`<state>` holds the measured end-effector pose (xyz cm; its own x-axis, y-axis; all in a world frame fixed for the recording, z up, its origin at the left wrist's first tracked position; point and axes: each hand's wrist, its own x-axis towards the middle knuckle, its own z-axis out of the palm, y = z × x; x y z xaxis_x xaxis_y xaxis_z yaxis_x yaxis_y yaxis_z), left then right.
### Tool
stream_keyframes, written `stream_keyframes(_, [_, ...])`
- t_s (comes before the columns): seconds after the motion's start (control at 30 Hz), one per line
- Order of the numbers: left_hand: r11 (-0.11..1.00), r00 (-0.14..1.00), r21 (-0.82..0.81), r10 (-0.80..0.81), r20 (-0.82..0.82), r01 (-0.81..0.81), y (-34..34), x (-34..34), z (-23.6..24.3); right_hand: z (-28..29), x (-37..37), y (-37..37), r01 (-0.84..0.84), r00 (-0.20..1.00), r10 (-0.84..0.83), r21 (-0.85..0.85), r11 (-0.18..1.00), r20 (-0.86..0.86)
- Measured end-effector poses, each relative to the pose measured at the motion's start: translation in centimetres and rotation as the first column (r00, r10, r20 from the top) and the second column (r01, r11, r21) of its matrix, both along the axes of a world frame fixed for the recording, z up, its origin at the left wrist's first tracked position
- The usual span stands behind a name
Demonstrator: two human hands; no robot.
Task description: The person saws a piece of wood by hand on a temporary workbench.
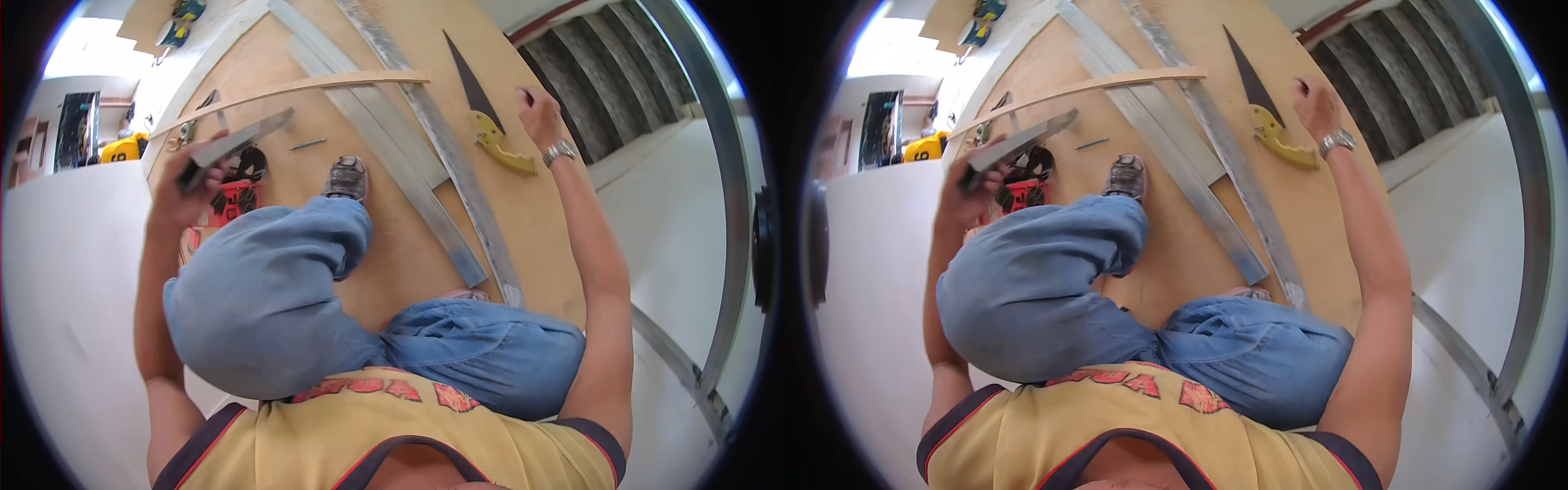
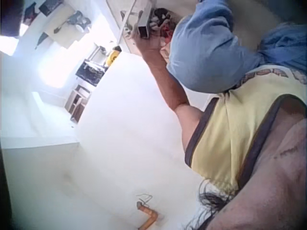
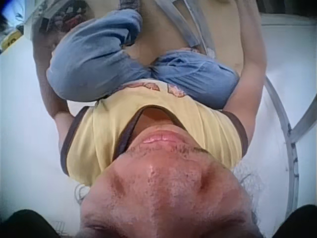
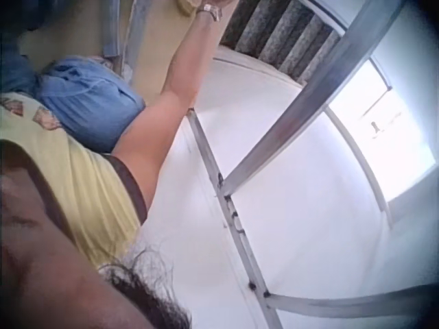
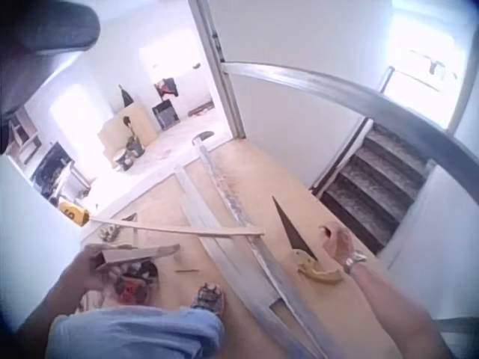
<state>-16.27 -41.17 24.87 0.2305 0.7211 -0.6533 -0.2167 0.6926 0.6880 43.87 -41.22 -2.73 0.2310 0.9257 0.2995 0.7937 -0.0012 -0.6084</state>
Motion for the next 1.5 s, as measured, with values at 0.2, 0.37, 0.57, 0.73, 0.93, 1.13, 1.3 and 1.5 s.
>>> stream_keyframes(0.2, [0.957, 0.958, -0.077, -0.285, -0.038, 0.281, 4.5, 6.8, 6.9, 9.6, -6.3, 1.6, -0.385, 0.896, 0.351, -0.082, 0.919, -0.27])
stream_keyframes(0.37, [0.886, 0.879, 0.019, -0.463, 0.115, 0.464, 8.7, 13.1, 5.5, 14.9, -19.0, 5.0, -0.66, 0.701, 0.714, 0.383, 0.646, 0.002])
stream_keyframes(0.57, [0.757, 0.854, 0.405, -0.406, -0.324, 0.513, 15.4, 19.0, 4.1, 19.2, -16.6, 11.8, -0.55, 0.749, 0.478, -0.028, 0.834, -0.459])
stream_keyframes(0.73, [0.461, 0.812, 0.685, -0.464, -0.355, 0.563, 18.1, 21.2, 3.0, 19.6, -16.8, 14.3, -0.509, 0.795, 0.481, 0.024, 0.86, -0.37])
stream_keyframes(0.93, [0.381, 0.9, 0.816, -0.176, -0.398, 0.435, 16.7, 21.7, 0.4, 18.1, -17.9, 14.1, -0.527, 0.775, 0.48, -0.001, 0.85, -0.411])
stream_keyframes(1.13, [0.345, 0.874, 0.803, -0.201, -0.443, 0.487, 17.8, 20.8, 0.6, 18.0, -18.1, 14.9, -0.565, 0.751, 0.515, 0.0, 0.825, -0.414])
stream_keyframes(1.3, [0.33, 0.874, 0.809, -0.157, -0.461, 0.486, 17.1, 22.4, 1.3, 18.5, -17.8, 14.5, -0.559, 0.763, 0.474, -0.081, 0.825, -0.438])
stream_keyframes(1.5, [0.177, 0.845, 0.826, -0.116, -0.522, 0.535, 16.9, 22.4, 1.1, 18.2, -17.4, 14.5, -0.581, 0.748, 0.508, -0.053, 0.812, -0.426])
